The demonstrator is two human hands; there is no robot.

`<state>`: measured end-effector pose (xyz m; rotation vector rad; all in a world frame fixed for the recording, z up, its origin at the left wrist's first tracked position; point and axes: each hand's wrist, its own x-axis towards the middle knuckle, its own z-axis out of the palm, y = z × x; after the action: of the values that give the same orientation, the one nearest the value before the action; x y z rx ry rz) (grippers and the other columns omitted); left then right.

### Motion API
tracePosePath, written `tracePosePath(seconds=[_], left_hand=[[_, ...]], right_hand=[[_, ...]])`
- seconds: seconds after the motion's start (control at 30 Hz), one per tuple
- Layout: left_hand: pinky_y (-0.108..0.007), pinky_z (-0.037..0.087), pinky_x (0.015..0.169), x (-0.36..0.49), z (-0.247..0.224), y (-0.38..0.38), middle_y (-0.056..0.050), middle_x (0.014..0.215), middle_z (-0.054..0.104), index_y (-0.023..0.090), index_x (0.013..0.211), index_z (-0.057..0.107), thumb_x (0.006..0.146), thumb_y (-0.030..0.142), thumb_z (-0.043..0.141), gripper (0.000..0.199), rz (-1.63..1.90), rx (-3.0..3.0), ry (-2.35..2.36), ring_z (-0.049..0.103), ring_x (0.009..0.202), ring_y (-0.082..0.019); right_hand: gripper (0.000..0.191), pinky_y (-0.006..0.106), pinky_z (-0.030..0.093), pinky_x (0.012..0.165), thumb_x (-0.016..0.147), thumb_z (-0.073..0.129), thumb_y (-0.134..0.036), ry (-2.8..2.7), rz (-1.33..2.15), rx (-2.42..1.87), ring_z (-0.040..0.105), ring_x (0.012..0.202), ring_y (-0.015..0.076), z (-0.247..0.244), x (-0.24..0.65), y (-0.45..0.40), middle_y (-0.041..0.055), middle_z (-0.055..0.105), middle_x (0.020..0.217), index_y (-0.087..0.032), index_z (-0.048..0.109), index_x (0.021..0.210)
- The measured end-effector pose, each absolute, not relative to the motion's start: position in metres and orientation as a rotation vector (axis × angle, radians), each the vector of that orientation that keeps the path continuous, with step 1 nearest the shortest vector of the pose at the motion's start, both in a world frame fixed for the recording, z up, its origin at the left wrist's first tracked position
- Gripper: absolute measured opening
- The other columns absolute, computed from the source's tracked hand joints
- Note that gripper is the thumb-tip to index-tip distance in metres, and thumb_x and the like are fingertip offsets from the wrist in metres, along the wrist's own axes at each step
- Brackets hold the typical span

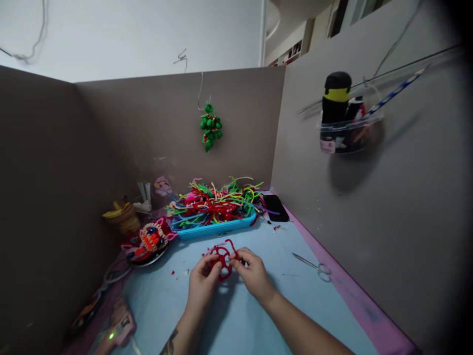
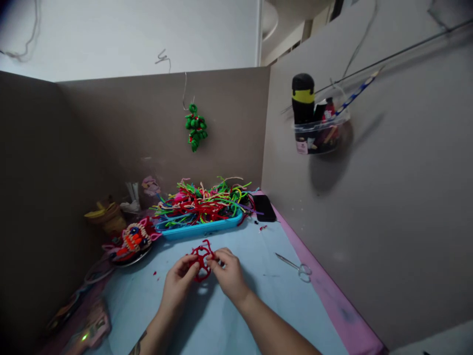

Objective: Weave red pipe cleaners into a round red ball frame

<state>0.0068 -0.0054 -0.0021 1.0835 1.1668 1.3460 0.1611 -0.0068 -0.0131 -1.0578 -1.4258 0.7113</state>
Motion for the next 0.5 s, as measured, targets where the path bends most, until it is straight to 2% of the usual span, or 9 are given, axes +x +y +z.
tracePosePath(seconds=[0.33, 0.5], left_hand=[[-0.027, 0.048, 0.064, 0.013, -0.006, -0.009, -0.004, 0.072, 0.073, 0.015, 0.079, 0.071, 0.061, 0.029, 0.078, 0.024, 1.233, 1.176, 1.111, 0.062, 0.064, -0.016], [-0.029, 0.049, 0.068, 0.01, -0.005, -0.006, -0.006, 0.078, 0.073, 0.015, 0.084, 0.072, 0.062, 0.034, 0.079, 0.03, 1.301, 1.115, 1.137, 0.064, 0.071, -0.019]], right_hand=[[0.017, 0.026, 0.039, 0.063, 0.076, 0.062, -0.032, -1.322, 0.859, -1.176, 0.052, 0.068, 0.0164, -0.018, 0.165, 0.003, 0.0007, 0.057, 0.07, -0.019, 0.063, 0.066], [0.023, 0.027, 0.041, 0.062, 0.08, 0.06, -0.041, -1.243, 0.934, -1.112, 0.05, 0.065, 0.0153, -0.021, 0.166, 0.005, -0.0004, 0.055, 0.069, -0.018, 0.059, 0.077]])
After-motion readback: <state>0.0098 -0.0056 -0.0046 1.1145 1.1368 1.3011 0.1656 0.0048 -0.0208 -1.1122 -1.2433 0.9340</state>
